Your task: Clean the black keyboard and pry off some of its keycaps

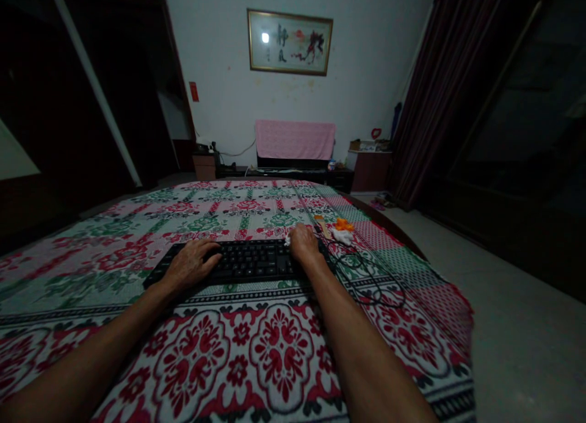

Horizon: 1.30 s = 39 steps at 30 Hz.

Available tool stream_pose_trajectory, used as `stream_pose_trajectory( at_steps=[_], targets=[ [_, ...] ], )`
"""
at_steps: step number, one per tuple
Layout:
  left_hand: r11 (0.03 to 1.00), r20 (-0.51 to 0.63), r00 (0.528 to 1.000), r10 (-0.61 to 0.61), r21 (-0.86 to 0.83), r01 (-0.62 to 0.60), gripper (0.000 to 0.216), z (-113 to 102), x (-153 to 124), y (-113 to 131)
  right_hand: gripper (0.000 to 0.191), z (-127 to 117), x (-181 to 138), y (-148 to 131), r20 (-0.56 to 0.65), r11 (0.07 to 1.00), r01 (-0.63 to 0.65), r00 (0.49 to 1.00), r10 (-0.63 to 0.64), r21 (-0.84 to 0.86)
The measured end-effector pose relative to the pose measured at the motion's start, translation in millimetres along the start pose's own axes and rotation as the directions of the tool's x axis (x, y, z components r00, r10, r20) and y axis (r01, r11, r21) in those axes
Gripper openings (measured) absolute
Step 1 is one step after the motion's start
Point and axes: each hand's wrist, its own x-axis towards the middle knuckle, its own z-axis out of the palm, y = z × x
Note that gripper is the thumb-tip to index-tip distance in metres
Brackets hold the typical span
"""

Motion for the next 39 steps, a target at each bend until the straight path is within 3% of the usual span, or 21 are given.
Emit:
stream_pose_trajectory(
  at_steps=[4,6,17,22,26,34,39],
  targets=[
    [1.0,0.007,1.0,0.001,0.017,-0.001,0.03,0,0,0,0.033,6,2,0,-0.054,0.978,0.198,0.979,-0.195,0.067],
    [1.0,0.009,1.0,0.0,0.022,-0.001,0.03,0,0,0,0.036,11,3,1,-0.063,0.968,0.233,0.972,-0.228,0.09],
    [1.0,0.005,1.0,-0.003,-0.013,0.003,0.031,1,1,-2,0.034,1,0,28,0.014,0.995,-0.039,0.999,0.038,0.089],
    [1.0,0.019,1.0,-0.017,-0.005,0.017,0.033,1,1,-2,0.035,4,0,32,-0.097,0.996,0.04,0.995,-0.033,0.078],
    [1.0,0.022,1.0,-0.016,0.005,0.016,0.033,1,1,-2,0.035,9,1,22,-0.057,0.991,0.108,0.993,-0.104,0.073],
    [1.0,0.012,1.0,0.006,0.028,-0.007,0.032,0,0,0,0.028,3,-6,11,0.022,0.999,0.004,1.0,-0.005,0.054],
    [0.999,0.021,1.0,0.001,0.048,-0.002,0.034,-1,1,0,0.031,-1,-22,9,0.0,0.998,0.049,0.999,-0.049,0.042]
  ],
)
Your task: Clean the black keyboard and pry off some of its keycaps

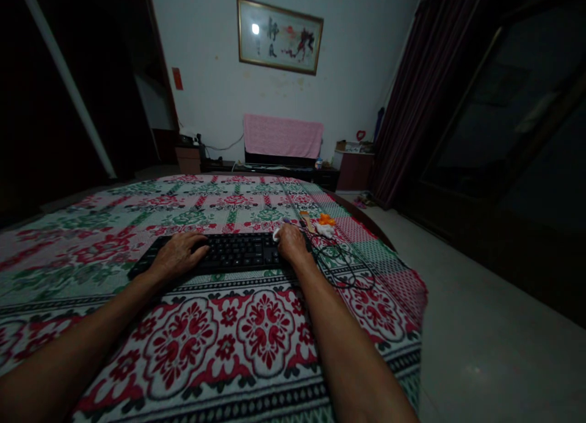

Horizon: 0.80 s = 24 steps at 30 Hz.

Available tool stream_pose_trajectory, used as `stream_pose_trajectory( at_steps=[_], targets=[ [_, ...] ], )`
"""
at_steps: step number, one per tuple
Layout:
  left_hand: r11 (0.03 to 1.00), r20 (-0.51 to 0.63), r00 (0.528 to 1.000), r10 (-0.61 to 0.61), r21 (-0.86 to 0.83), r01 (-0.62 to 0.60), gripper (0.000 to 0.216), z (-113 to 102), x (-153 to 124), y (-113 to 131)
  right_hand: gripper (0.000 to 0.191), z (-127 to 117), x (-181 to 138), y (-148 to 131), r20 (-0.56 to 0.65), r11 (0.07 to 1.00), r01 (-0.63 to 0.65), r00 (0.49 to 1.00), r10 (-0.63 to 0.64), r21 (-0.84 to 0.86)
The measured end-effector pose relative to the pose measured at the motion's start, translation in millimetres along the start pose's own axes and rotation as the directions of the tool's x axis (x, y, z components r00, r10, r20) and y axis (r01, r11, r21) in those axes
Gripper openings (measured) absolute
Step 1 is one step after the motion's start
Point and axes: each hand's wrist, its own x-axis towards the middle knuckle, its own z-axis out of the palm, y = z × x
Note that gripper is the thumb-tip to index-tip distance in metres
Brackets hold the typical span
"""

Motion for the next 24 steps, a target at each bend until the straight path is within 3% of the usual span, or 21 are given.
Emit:
stream_pose_trajectory(
  at_steps=[12,17,24],
  targets=[
    [1.0,0.005,1.0,-0.004,-0.027,0.004,0.033,1,2,-1,0.035,-9,-25,1,-0.004,0.999,0.049,0.999,-0.049,0.008],
    [0.998,-0.011,1.0,-0.01,-0.061,0.009,0.03,1,1,-1,0.034,-13,-7,-5,-0.053,0.994,0.107,0.993,-0.106,0.014],
    [0.997,-0.006,0.999,-0.035,-0.071,0.034,0.03,1,1,1,0.033,10,18,-20,-0.009,0.986,0.165,0.986,-0.165,-0.029]
  ],
)
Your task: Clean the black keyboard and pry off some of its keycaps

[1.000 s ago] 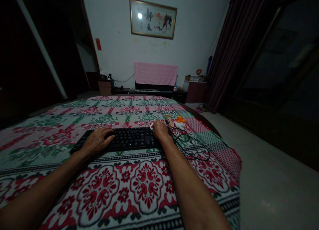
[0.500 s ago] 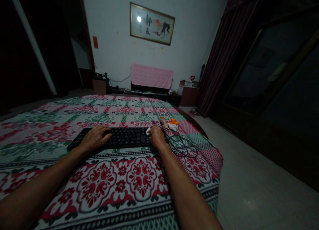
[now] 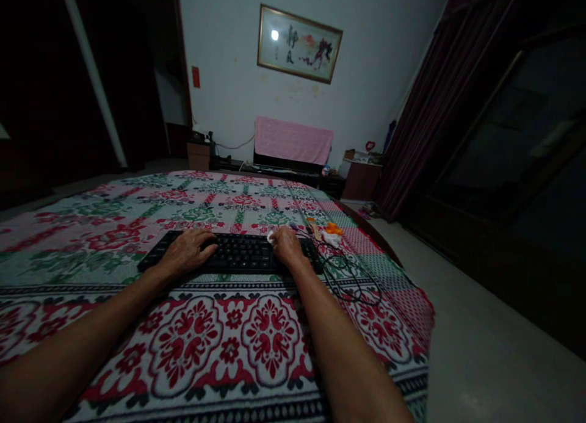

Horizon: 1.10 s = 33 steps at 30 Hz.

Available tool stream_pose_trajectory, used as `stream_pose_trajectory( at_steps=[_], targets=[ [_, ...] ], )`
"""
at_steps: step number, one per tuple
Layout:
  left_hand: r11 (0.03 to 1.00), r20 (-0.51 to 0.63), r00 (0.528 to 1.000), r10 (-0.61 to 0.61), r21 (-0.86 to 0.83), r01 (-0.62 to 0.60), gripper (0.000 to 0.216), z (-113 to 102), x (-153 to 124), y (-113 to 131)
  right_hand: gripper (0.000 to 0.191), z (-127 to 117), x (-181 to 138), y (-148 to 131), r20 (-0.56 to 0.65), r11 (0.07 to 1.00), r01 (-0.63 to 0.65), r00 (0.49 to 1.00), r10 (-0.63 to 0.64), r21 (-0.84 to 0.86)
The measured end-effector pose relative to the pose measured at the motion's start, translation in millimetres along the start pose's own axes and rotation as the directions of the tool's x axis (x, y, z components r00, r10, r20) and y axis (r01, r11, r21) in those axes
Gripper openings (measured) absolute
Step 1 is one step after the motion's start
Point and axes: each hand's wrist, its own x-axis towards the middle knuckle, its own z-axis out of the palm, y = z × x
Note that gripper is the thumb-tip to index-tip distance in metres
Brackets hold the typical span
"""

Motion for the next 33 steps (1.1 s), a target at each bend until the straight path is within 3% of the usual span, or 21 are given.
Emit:
stream_pose_trajectory(
  at_steps=[8,14,19,25,33],
  targets=[
    [1.0,0.005,1.0,0.017,0.017,-0.017,0.03,0,-1,1,0.035,-5,-23,-3,0.002,1.0,0.006,1.0,-0.006,0.027],
    [0.999,0.005,1.0,0.016,0.034,-0.016,0.031,1,0,-1,0.032,-20,-27,-3,0.097,0.995,0.035,0.994,-0.044,0.089],
    [0.999,0.007,1.0,0.006,0.039,-0.006,0.031,0,-1,1,0.032,-8,-6,-7,-0.059,0.994,0.068,0.996,-0.063,0.08],
    [0.999,0.007,1.0,0.016,0.045,-0.017,0.032,-1,-1,1,0.031,9,-1,-15,-0.058,0.989,0.117,0.992,-0.112,0.091],
    [0.999,0.002,1.0,0.015,0.036,-0.016,0.03,-1,-1,2,0.034,1,-26,-13,-0.048,0.972,0.194,0.981,-0.19,0.13]
  ],
)
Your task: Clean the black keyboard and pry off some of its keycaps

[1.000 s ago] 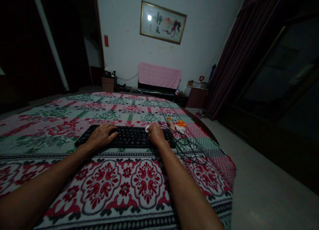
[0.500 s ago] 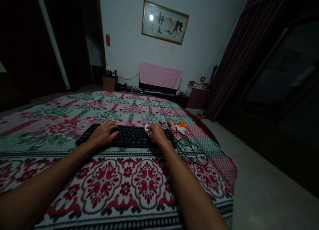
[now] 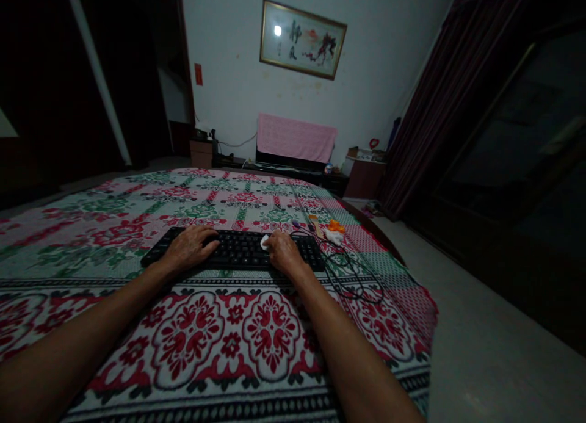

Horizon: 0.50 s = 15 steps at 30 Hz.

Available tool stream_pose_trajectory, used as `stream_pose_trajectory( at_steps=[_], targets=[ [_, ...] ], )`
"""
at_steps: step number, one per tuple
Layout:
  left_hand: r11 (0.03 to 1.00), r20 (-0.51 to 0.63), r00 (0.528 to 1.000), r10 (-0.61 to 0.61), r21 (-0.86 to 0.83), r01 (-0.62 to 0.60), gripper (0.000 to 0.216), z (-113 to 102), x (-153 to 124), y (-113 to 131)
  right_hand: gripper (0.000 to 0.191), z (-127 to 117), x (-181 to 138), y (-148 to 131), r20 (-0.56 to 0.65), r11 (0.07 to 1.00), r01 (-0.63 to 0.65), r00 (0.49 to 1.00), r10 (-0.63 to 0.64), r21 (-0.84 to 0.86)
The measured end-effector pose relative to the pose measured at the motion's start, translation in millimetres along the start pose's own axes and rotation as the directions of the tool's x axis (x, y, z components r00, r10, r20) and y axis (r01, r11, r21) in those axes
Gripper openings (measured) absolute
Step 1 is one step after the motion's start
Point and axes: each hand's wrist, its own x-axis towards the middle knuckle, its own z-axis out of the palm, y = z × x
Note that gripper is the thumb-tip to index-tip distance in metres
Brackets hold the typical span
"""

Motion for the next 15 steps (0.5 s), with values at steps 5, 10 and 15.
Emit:
stream_pose_trajectory(
  at_steps=[5,10,15],
  targets=[
    [1.0,-0.001,1.0,-0.004,0.007,0.004,0.03,1,0,-1,0.031,-7,-3,1,-0.009,0.997,0.01,1.0,-0.01,0.073],
    [1.0,-0.014,1.0,-0.012,-0.002,0.012,0.028,1,0,0,0.03,4,12,0,-0.121,0.996,0.044,0.992,-0.034,0.078],
    [1.0,-0.015,1.0,0.001,0.013,-0.001,0.029,-1,0,1,0.031,16,20,-4,-0.076,0.999,0.016,0.997,-0.013,0.034]
  ],
)
